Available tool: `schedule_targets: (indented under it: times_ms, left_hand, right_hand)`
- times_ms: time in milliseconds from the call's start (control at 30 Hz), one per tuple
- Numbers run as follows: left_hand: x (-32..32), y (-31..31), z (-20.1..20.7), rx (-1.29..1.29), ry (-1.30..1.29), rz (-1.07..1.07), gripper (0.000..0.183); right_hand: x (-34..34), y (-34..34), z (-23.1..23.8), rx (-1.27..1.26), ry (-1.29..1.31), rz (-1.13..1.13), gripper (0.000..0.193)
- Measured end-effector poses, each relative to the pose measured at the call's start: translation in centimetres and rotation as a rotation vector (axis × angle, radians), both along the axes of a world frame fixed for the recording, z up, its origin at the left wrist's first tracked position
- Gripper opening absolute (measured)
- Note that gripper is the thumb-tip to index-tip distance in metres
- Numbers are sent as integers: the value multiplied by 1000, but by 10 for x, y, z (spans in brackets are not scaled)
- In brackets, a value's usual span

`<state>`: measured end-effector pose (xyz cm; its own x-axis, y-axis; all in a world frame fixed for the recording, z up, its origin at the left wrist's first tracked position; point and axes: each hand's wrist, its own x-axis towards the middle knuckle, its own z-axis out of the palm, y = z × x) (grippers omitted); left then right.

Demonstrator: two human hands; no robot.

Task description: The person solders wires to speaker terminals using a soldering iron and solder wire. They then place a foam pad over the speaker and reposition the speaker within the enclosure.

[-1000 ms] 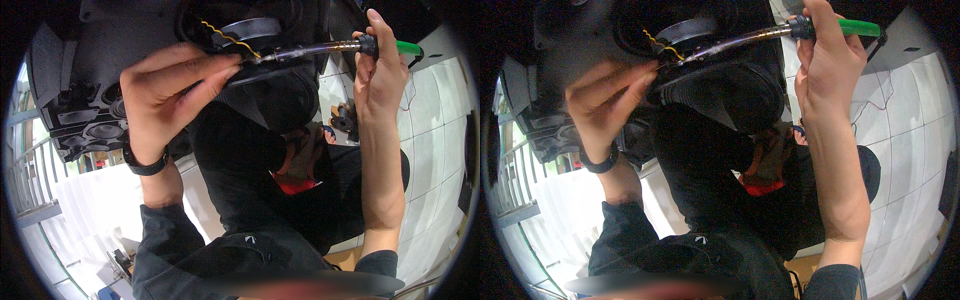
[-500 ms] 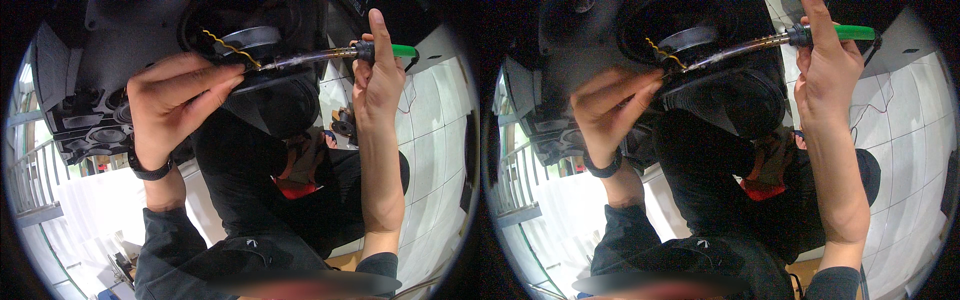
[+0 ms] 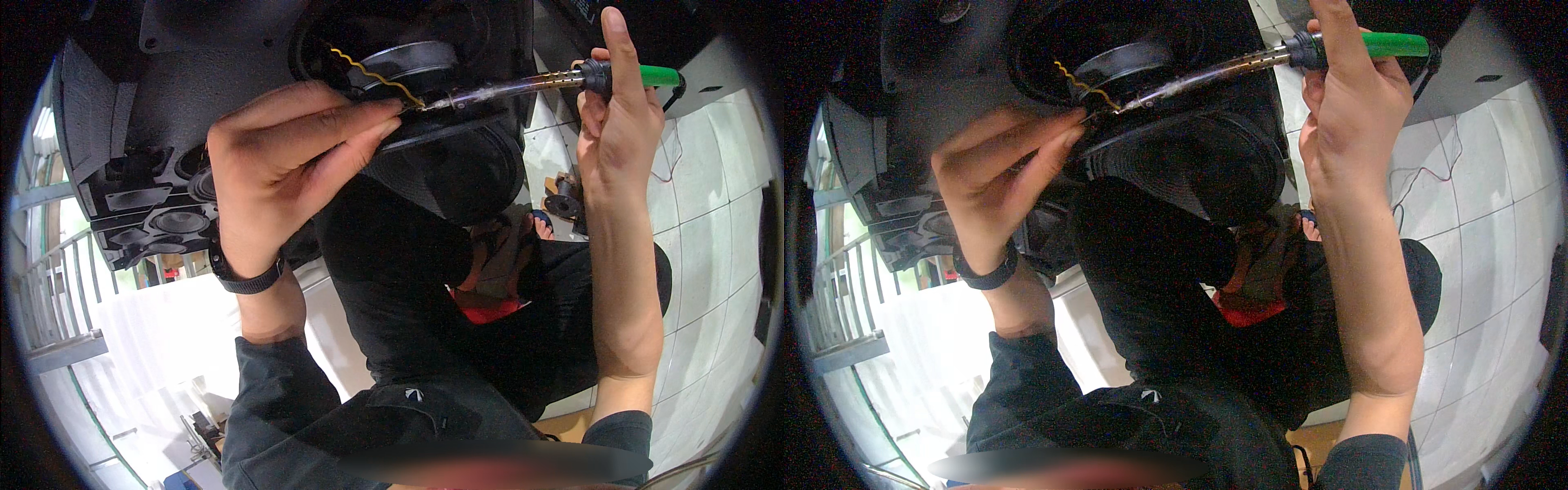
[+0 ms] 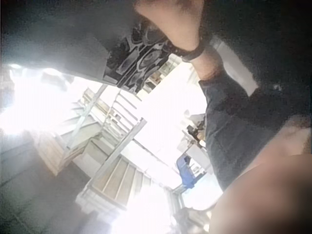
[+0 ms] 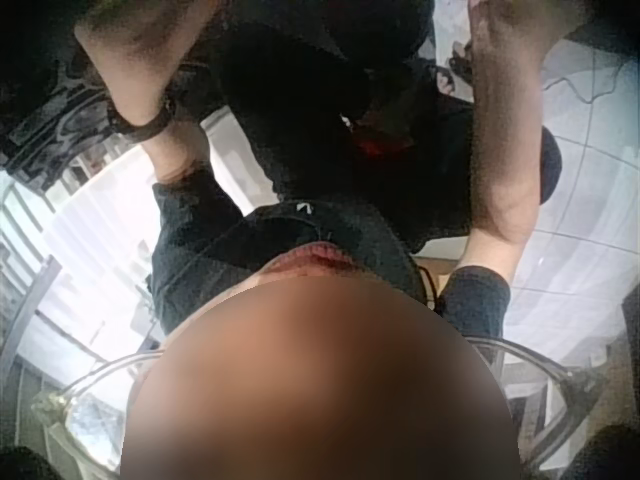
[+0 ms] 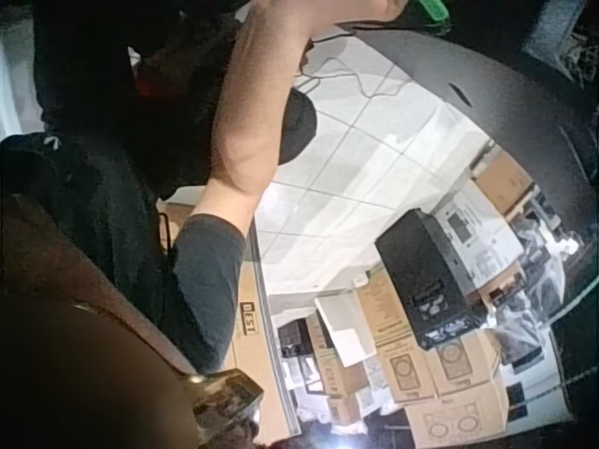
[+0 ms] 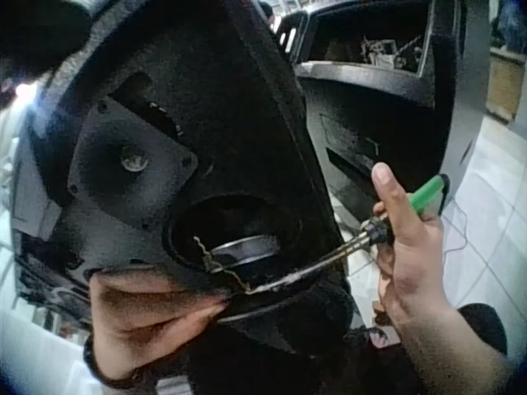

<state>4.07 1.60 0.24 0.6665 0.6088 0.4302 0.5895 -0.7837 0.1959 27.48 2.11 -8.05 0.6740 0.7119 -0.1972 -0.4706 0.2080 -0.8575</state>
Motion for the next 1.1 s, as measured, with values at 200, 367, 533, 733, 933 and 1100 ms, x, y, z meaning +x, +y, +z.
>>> schedule_targets:
  times_ms: [200,367,533,733,933,1100]
  left_hand:
    - [2,3,-1,3,2,-35,20]
    - [2,6,-1,15,23,-57,20]
    - [2,7,-1,49,43,-66,19]
    - [1,6,-2,3,29,-55,17]
    - [2,6,-1,-36,53,-50,19]
    - [2,9,-1,-15,75,-82,20]
  right_hand:
    - [-4,-1,2,6,-43,-33,37]
    - [-6,-3,7,-18,-60,-59,37]
    - [-1,1,3,27,-45,8,37]
    - [-7,-1,6,-4,-91,-73,37]
    - [-8,-3,9,-10,-115,-58,37]
    - [-9,-4,7,-23,-152,-52,38]
